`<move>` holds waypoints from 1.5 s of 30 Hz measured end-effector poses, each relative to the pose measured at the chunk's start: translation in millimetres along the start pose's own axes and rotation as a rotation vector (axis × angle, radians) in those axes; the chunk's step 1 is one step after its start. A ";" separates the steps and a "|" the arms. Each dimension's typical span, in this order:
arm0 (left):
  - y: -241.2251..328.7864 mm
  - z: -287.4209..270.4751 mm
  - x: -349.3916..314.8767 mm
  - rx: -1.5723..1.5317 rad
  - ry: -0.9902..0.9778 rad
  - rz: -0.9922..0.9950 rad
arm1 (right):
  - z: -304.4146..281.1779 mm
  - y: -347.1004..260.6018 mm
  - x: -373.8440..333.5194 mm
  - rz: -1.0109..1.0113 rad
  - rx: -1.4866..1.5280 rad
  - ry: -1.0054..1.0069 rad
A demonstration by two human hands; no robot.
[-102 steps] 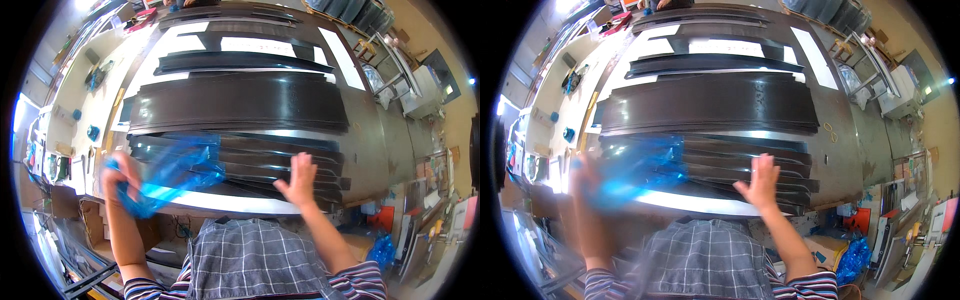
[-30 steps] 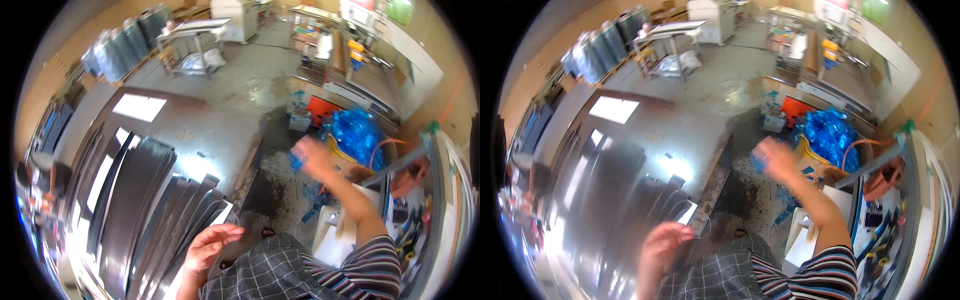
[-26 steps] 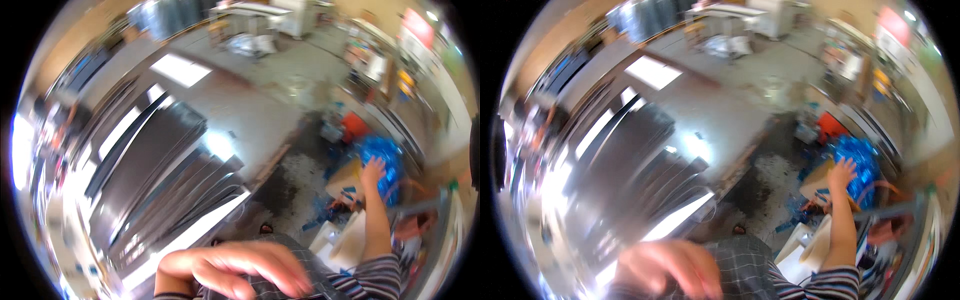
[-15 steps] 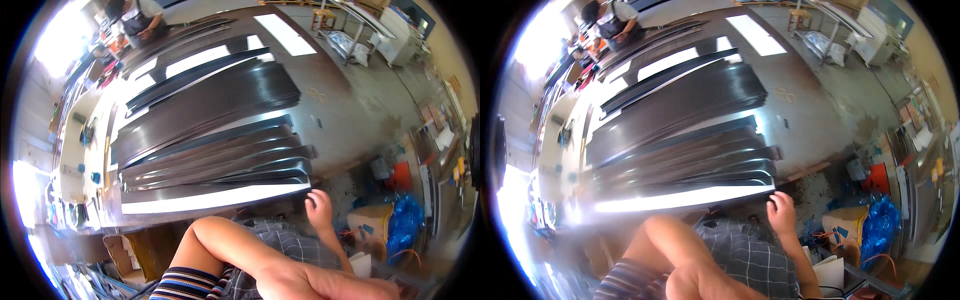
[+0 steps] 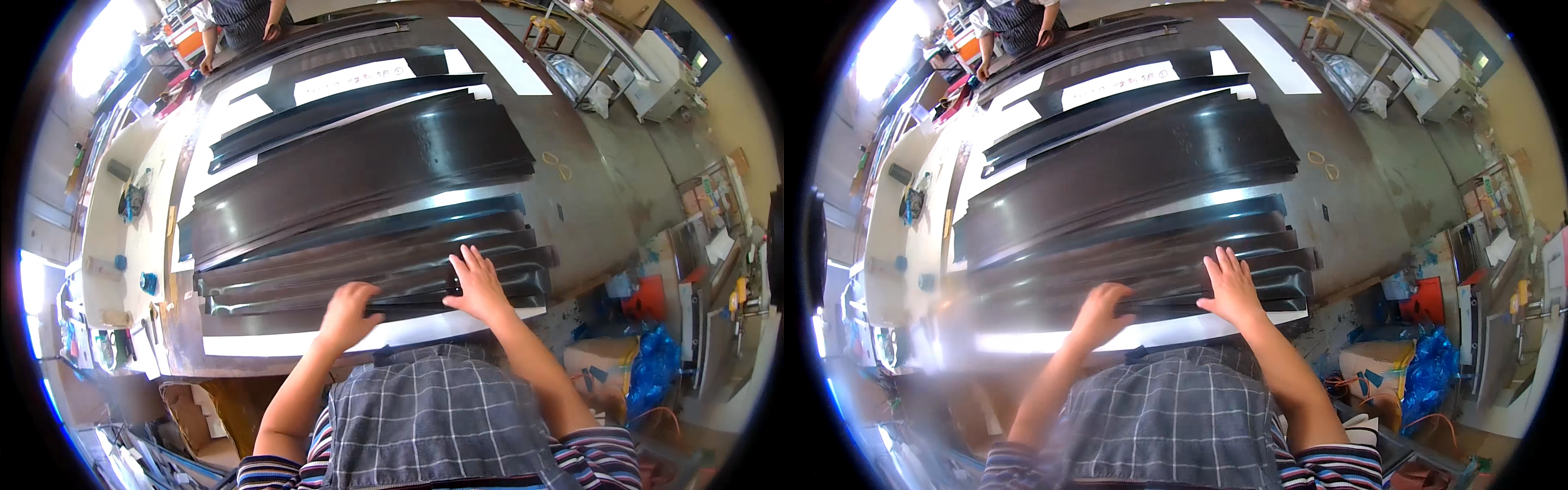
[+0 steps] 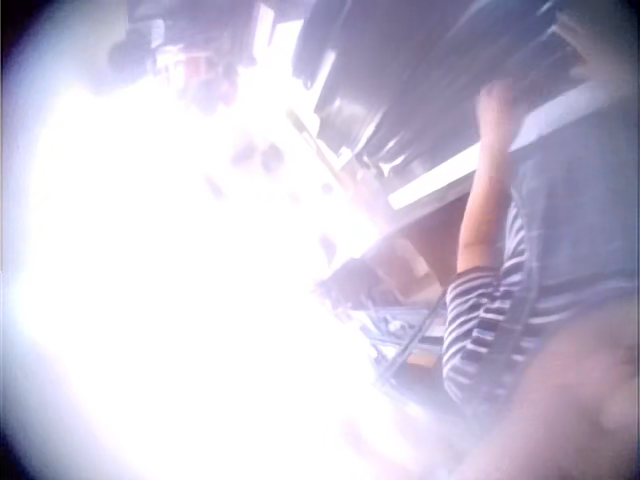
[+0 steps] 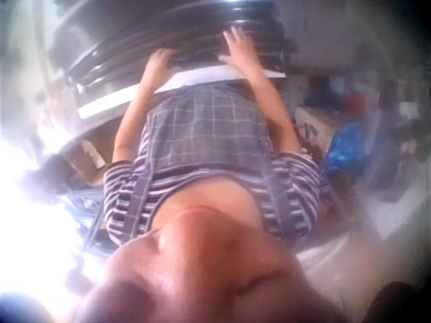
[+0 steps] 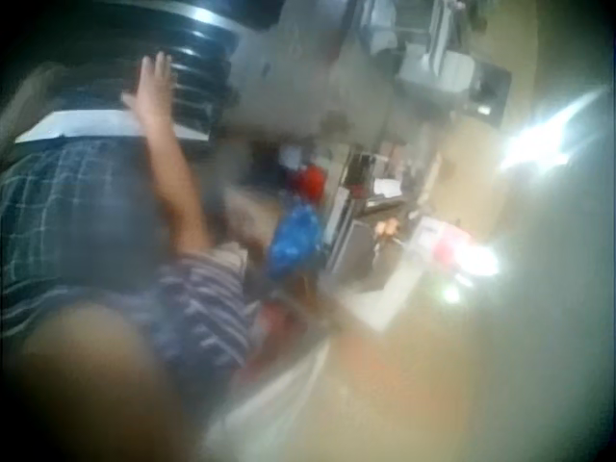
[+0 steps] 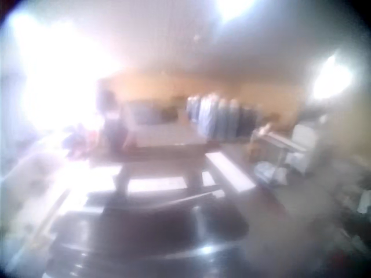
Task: The person repeatedly picks up white rectangular panels and places them on a stack of dark curved panels on a workbench. The person also peels off blue protective film from the dark panels and discards it. The task continues with repeated stacking and film removal throughout the clip.
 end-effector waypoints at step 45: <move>-23.3 -50.9 15.1 0.393 0.240 0.060 | -10.2 -26.8 52.2 -0.264 -0.122 -0.129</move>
Point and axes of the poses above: each hand's wrist, its own x-axis towards the middle knuckle, its own z-axis out of the palm, y = z × x, the point moved 10 cm from there along x, towards the middle knuckle, and after that the axes turned 14 degrees about -z, right-handed, at the moved point
